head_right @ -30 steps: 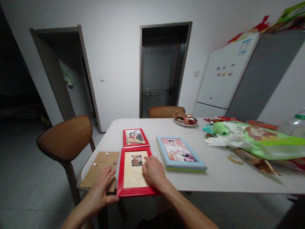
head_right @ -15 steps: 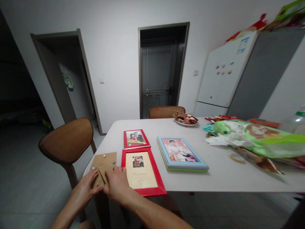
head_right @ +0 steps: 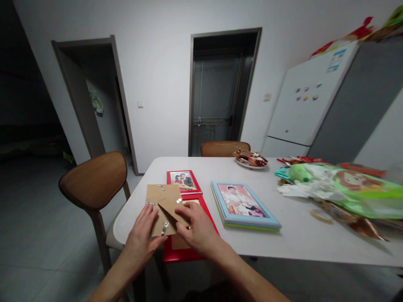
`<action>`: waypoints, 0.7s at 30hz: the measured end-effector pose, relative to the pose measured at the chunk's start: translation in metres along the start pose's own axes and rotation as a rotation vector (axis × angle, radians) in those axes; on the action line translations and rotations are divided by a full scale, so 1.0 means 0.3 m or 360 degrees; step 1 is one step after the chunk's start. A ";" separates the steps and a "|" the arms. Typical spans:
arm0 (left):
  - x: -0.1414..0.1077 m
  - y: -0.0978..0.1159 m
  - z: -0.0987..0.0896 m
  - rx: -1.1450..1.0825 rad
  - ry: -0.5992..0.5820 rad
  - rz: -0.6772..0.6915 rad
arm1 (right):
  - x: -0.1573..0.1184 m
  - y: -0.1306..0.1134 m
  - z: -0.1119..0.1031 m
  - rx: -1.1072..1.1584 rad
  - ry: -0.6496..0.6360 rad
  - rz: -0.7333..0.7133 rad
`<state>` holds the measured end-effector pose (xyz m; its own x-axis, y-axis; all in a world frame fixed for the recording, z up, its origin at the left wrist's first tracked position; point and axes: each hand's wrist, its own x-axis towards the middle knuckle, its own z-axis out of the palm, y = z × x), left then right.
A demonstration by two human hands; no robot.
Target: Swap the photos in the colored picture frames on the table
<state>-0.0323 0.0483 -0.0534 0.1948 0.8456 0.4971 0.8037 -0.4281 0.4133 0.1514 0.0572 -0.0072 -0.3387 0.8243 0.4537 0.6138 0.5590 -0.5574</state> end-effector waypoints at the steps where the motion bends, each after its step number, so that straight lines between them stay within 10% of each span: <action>1: -0.002 0.022 0.027 -0.0059 -0.0066 -0.0009 | -0.016 0.023 -0.021 -0.0033 -0.0046 0.0053; 7: -0.018 0.114 0.145 -0.0255 -0.0420 -0.0042 | -0.116 0.155 -0.077 -0.0197 -0.0221 0.0316; 21: 0.002 0.088 0.126 -0.0049 -0.0488 0.0042 | -0.156 0.245 0.038 -0.0307 -0.0057 0.0152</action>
<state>0.0102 0.0495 -0.0710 0.3797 0.8888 0.2566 0.7795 -0.4567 0.4287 0.2043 0.0607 -0.0774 -0.2952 0.8774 0.3782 0.7683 0.4533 -0.4519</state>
